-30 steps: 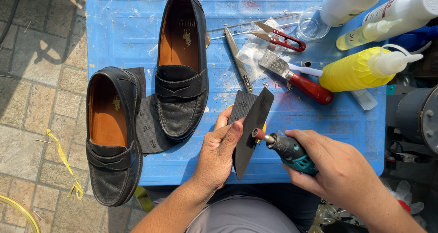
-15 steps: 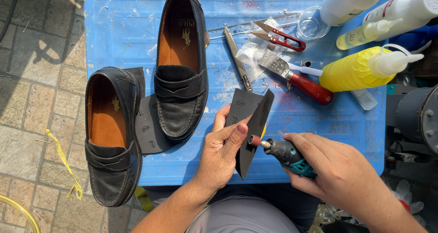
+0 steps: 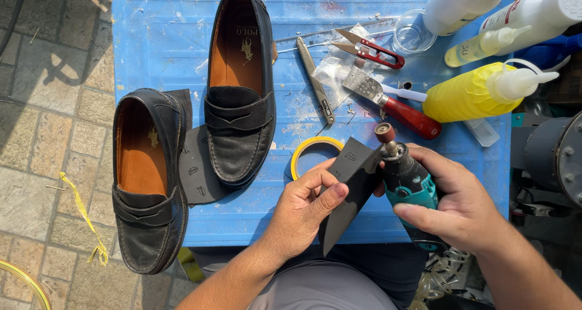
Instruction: The person uses a rotary tool with a grinding bit to smooth the surface of a black shoe insole. They hold the insole in one hand and the tool in the other, working over a blue table with a pair of black loafers and various repair tools nearby.
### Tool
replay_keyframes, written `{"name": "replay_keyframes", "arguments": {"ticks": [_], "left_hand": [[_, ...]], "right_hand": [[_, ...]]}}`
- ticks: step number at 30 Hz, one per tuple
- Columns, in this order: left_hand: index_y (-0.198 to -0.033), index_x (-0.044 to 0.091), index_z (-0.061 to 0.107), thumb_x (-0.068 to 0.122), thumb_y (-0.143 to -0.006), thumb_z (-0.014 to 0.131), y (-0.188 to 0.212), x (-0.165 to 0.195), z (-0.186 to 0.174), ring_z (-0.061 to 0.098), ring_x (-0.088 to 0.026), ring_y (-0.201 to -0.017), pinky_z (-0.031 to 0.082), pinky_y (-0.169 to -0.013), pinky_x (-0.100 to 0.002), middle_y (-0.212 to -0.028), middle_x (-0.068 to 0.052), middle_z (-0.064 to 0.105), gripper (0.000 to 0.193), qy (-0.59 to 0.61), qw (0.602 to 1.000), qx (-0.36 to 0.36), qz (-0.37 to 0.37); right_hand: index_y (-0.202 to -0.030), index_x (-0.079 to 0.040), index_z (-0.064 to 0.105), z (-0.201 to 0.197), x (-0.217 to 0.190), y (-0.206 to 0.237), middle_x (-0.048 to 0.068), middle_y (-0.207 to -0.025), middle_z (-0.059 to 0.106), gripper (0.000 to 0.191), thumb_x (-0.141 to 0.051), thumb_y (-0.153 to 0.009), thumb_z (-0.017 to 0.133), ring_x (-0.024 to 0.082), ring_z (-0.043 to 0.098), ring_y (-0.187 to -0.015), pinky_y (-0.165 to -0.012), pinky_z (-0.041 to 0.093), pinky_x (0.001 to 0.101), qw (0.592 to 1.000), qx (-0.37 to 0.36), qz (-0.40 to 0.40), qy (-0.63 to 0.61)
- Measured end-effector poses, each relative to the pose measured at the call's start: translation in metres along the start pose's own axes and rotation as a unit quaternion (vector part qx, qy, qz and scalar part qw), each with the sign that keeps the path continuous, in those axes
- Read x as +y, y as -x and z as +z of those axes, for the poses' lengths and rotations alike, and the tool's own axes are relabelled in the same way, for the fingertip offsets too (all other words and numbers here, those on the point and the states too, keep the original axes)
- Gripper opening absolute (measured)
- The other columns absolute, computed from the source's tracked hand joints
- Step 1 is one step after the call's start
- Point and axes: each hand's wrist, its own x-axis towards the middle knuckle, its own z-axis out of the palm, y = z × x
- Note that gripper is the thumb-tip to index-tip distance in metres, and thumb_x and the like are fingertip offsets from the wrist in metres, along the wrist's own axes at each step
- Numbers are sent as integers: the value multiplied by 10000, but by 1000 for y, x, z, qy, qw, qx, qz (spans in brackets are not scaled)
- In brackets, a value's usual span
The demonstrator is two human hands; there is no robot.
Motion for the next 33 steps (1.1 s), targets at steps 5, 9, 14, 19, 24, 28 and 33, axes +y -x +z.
{"name": "replay_keyframes", "arguments": {"ticks": [5,9,14,19,24,28,33], "left_hand": [[-1169,65,556,275,-887,798,14,25,3,596,-119,-1069,554,-870,-232,-1259,-139,548,426,-82,995,-42,-35],[-1412,44,405,140,-804,825,17,31,3,657,-217,-1147,601,-834,-325,-1338,-187,478,746,12,994,3,-107],[-1607,28,155,90,-812,821,11,26,3,605,-196,-1306,550,-1058,-338,-1494,-191,489,1039,64,993,-27,-97],[-1627,-39,303,127,-874,786,6,36,-6,671,-252,-1174,568,-1011,-343,-1331,-237,614,910,68,994,-12,-85],[-1557,-41,363,133,-872,757,-7,44,-19,724,-221,-1055,626,-779,-322,-1229,-207,684,810,80,994,21,-78],[-1556,-44,378,116,-880,752,-15,40,-20,724,-200,-1035,639,-738,-298,-1209,-197,697,789,70,995,28,-64],[-1564,-30,386,107,-869,752,-14,36,-18,716,-159,-974,638,-727,-285,-1214,-167,699,797,18,998,40,-53]], "right_hand": [[-1361,35,581,1,8,-2,116,-1238,686,660,-98,-755,805,173,682,-1104,-974,535,317,993,36,-32,111],[-1310,26,610,-1,4,-3,111,-1224,691,622,-109,-739,817,174,691,-1086,-963,543,313,986,34,-44,155],[-1359,22,567,1,1,0,129,-1279,670,681,-128,-742,815,176,677,-1131,-985,533,323,983,50,-56,167],[-1446,-32,512,-9,4,3,144,-1294,683,662,-131,-852,787,202,557,-1343,-1077,519,354,995,48,-59,66],[-1498,-63,491,-9,1,-1,175,-1130,674,706,-178,-856,762,188,682,-944,-821,571,320,988,79,77,110],[-1394,-57,515,6,-17,-4,121,-1070,777,717,-303,-795,820,234,749,-864,-720,597,348,923,64,78,372],[-1251,-35,612,26,-34,-14,158,-979,734,643,-344,-725,814,352,728,-806,-664,566,422,863,71,9,499]]}}
